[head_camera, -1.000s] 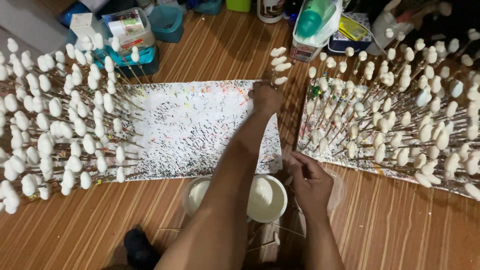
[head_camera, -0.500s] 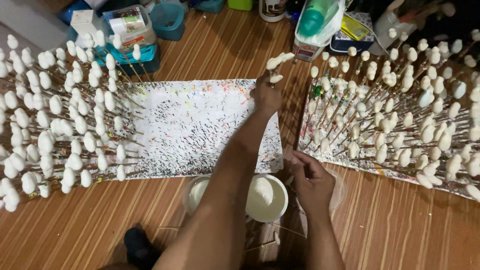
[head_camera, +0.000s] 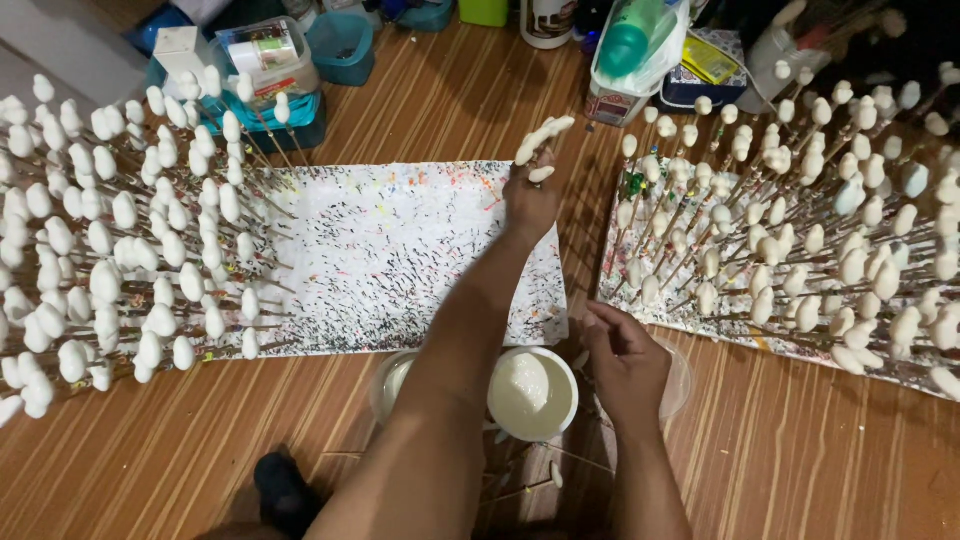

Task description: Dipping sticks with white cocoons into a white liquid and arranging them on a tray

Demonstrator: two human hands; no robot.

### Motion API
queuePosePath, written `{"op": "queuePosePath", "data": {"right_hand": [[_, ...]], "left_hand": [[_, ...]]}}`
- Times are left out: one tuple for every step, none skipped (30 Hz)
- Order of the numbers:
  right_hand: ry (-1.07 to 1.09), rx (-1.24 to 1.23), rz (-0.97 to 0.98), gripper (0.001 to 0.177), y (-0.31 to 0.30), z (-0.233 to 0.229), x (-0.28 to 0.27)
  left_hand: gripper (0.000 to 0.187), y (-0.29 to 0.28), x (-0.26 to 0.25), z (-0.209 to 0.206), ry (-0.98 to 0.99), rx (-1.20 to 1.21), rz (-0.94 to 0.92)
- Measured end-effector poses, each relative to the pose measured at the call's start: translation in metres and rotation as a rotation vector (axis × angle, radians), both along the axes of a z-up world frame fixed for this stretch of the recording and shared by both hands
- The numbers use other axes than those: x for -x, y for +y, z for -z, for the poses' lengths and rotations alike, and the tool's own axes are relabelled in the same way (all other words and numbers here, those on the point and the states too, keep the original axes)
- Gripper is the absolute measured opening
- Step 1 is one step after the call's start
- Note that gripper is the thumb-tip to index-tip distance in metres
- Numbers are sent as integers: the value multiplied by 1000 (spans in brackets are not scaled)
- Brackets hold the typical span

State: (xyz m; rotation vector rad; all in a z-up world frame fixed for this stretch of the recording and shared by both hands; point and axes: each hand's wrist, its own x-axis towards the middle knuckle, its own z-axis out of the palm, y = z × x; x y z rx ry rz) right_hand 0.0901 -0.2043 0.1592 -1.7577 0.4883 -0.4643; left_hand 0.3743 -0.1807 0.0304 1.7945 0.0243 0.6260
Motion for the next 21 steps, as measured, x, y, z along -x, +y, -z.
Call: {"op": "queuePosePath", "data": {"right_hand": [[-1,1,0,23,0,1,0],[-4,7,4,22,0,3,0],[-7,13,7,21,0,4,-1],[-7,13,8,21,0,6,0],[-9,18,3,22,-1,7,0],[-11,23,-3,23,-1,9,1],[-10,22,-2,23,-2,10,1],[-9,35,-2,23,-3,11,1],[-8,48,-3,23,-3,11,1],[-8,47,-4,23,-2,10,1],[-10,49,2,23,-1,9,0],[-12,53,9,24,0,9,1],[-13,54,8,24,1,6,0],[-4,56,7,24,1,3,0],[6,58,6,24,1,0,0],[6,58,7,24,1,2,0],[14,58,7,24,0,4,0],[22,56,8,24,0,5,1],[22,56,10,24,0,6,1],[31,67,7,25,-1,6,1],[39,78,4,26,-2,6,1]], "left_hand": [[17,1,-1,1,-1,1,0],[18,1,-2,3,-6,27,5],[19,2,-3,4,-11,53,10],[19,6,4,-5,-11,52,11],[25,11,10,-14,40,73,56],[31,16,17,-23,91,94,101],[31,14,16,-20,91,93,102],[28,14,14,-18,85,91,99],[25,13,12,-15,78,88,96],[25,11,8,-3,78,88,95],[17,8,5,9,-157,-42,8],[11,5,1,22,-391,-170,-80],[11,6,1,28,-392,-169,-81],[20,6,1,34,-399,384,377],[38,7,1,41,-373,938,833],[38,10,0,41,-373,939,834],[14,14,-2,41,-461,313,494],[24,17,-3,41,-507,-306,132],[24,23,8,16,-507,-305,134],[24,30,19,-9,-177,-153,316],[33,36,29,-34,155,3,491]]}}
